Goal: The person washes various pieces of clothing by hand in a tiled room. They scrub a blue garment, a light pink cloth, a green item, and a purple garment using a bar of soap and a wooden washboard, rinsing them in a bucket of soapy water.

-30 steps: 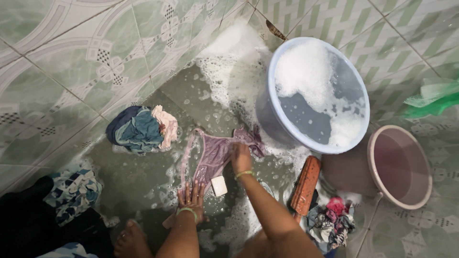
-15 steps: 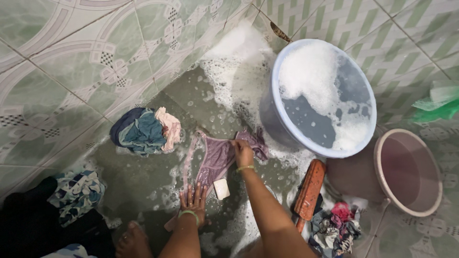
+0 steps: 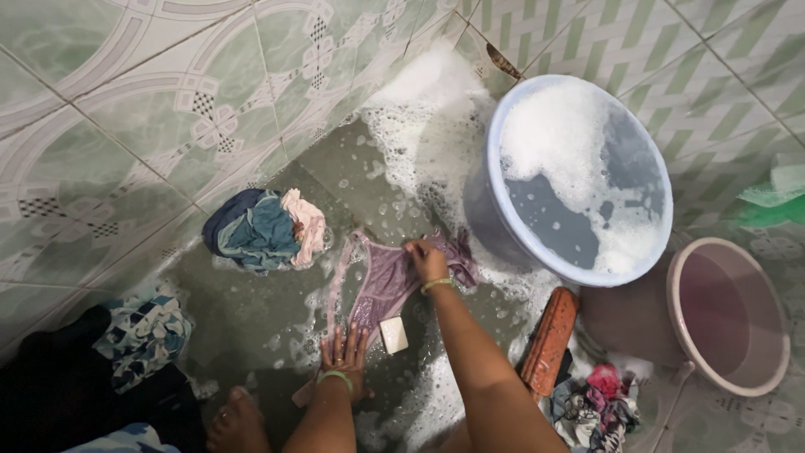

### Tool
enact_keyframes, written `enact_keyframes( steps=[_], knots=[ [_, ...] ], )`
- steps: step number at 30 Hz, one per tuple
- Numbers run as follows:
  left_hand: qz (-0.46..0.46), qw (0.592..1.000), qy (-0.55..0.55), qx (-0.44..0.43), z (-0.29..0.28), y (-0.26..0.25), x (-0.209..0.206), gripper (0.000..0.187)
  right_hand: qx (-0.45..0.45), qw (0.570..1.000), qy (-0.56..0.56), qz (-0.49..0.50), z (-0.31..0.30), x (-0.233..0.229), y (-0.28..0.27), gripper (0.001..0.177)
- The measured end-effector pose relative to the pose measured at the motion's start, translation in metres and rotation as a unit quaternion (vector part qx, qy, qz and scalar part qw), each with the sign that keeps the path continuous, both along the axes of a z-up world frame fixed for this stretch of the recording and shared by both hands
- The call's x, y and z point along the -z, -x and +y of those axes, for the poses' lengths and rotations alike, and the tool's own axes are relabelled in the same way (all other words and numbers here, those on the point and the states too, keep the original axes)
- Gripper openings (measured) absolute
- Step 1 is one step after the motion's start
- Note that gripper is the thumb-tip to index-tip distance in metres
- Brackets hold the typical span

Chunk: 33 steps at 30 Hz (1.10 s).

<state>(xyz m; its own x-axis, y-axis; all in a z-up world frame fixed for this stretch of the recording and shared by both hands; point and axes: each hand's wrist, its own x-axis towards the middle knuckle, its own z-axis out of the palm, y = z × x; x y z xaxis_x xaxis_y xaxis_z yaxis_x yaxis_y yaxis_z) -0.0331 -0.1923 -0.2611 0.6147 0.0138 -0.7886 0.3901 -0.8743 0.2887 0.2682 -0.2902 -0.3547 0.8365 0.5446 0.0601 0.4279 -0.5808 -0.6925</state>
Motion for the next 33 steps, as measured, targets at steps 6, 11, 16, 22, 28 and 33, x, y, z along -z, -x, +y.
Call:
enact_keyframes(
  steps=[6,11,16,22,28,33],
  knots=[
    [-0.004,1.0,0.004,-0.006,0.0,0.0,-0.002,0.137,0.071,0.981,-0.129,0.127,-0.004,0.011,-0.01,0.019],
    [0.01,1.0,0.014,-0.001,0.003,-0.002,-0.01,0.136,0.083,0.942,-0.255,0.2,-0.012,0.005,-0.015,0.021],
    [0.02,1.0,0.01,-0.003,0.002,-0.004,-0.011,0.135,0.086,0.966,-0.198,0.144,-0.012,-0.054,-0.008,0.021],
    [0.013,1.0,0.012,-0.004,0.002,-0.002,-0.012,0.137,0.055,0.994,-0.092,0.005,0.01,-0.204,0.011,0.022],
    [-0.001,1.0,0.006,0.005,0.002,0.0,-0.011,0.137,0.014,0.981,-0.135,0.138,0.01,-0.189,-0.002,0.025],
    [0.009,1.0,0.012,-0.006,0.001,-0.002,-0.003,0.137,0.027,0.999,-0.009,0.03,0.013,-0.089,0.031,0.021]
  ],
)
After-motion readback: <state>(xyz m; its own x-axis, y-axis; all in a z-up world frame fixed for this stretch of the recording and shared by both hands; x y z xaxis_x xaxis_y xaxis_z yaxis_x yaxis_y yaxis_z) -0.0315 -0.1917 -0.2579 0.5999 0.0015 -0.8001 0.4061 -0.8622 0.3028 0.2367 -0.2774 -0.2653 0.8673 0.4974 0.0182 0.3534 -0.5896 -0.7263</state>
